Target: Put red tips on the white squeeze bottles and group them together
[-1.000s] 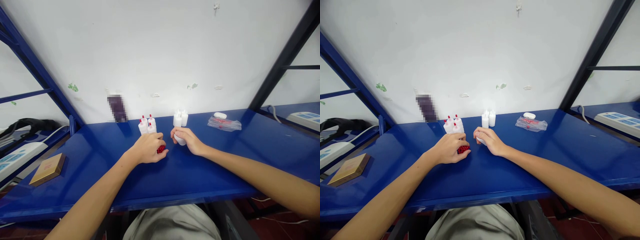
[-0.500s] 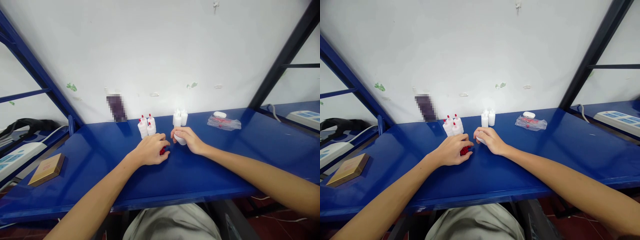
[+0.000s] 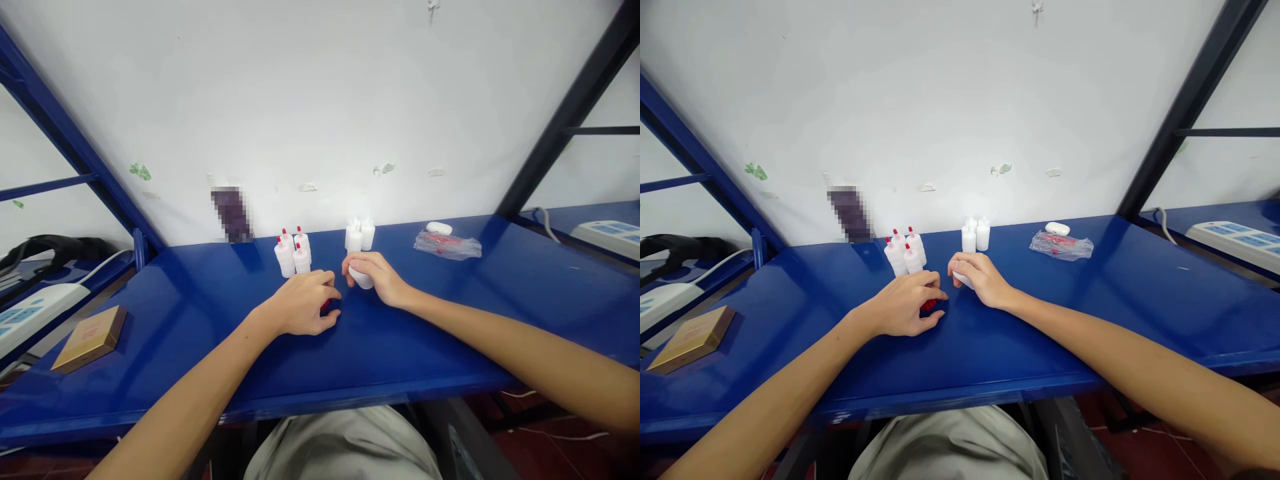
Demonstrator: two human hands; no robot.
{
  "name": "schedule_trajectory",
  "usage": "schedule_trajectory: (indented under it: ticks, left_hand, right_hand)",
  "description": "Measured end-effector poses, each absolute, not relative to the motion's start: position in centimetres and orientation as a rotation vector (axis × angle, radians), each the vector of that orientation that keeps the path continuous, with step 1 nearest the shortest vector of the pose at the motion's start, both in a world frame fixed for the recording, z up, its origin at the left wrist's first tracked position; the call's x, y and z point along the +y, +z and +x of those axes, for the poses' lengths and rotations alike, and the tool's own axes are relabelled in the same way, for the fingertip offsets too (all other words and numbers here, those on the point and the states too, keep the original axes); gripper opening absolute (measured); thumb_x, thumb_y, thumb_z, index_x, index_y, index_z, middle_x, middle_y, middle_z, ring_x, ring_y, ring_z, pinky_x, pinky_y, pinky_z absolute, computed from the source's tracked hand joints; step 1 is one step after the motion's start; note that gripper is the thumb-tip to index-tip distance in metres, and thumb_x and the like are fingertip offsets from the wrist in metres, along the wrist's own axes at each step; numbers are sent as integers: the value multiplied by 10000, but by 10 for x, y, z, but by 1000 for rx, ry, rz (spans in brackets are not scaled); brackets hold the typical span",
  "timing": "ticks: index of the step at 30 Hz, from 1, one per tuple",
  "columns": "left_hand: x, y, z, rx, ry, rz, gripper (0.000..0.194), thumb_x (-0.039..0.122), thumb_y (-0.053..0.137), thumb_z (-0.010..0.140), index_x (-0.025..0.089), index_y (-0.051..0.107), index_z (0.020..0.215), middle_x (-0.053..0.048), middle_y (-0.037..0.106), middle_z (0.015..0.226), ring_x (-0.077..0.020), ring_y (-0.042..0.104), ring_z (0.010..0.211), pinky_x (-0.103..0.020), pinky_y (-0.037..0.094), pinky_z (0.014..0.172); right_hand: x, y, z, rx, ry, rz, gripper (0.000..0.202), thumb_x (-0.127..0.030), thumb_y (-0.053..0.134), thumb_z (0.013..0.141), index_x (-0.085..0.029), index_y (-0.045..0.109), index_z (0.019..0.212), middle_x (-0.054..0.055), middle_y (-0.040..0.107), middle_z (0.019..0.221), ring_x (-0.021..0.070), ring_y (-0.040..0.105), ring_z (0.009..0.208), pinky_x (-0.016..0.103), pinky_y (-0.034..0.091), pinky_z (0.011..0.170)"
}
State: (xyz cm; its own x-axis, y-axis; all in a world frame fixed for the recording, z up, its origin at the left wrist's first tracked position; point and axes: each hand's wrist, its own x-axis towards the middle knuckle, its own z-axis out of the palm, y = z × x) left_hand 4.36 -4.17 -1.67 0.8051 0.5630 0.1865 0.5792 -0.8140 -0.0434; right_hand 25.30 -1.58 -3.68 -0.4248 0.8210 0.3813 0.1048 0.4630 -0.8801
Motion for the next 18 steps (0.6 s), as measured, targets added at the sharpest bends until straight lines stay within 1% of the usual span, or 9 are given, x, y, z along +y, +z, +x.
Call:
schedule_trajectory:
  ticks: [5, 8, 11, 15, 18]
  left_hand:
    - [-41, -12, 41, -919, -258, -2815, 246, 327, 580, 838, 202, 725, 992, -59, 588, 958, -184, 569, 792, -305, 449, 658]
    - [-40, -12, 41, -917, -237, -2790, 217, 327, 574, 842, 191, 731, 907, -64, 589, 951, -188, 566, 799, -309, 452, 669]
    - [-38, -13, 41, -904, -219, -2801, 194, 286, 566, 842, 187, 732, 842, -64, 591, 934, -186, 565, 803, -303, 454, 676]
    - [-37, -15, 41, -881, -249, -2834, 173, 241, 569, 843, 188, 732, 827, -56, 598, 923, -171, 564, 782, -290, 455, 665]
    - [-37, -17, 42, -839, -400, -2876, 184, 249, 556, 880, 181, 728, 879, -55, 617, 920, -162, 576, 781, -281, 466, 675]
  right_hand:
    - [-15, -38, 254, -1841, 999, -788, 328, -406, 470, 912, -160, 627, 760, 23, 618, 637, 163, 556, 624, 276, 390, 602]
    - [-15, -39, 254, -1855, 978, -803, 338, -411, 469, 911, -162, 633, 753, 25, 618, 660, 163, 544, 634, 277, 388, 608]
    - [-15, -38, 254, -1878, 967, -802, 336, -409, 465, 909, -162, 632, 755, 23, 615, 687, 158, 531, 644, 274, 382, 613]
    - [-16, -37, 253, -1888, 973, -788, 324, -389, 456, 910, -160, 629, 759, 20, 613, 678, 154, 523, 642, 271, 377, 616]
    - [-16, -37, 253, -1855, 1020, -769, 305, -379, 462, 905, -159, 626, 772, 15, 606, 646, 153, 530, 616, 272, 386, 607]
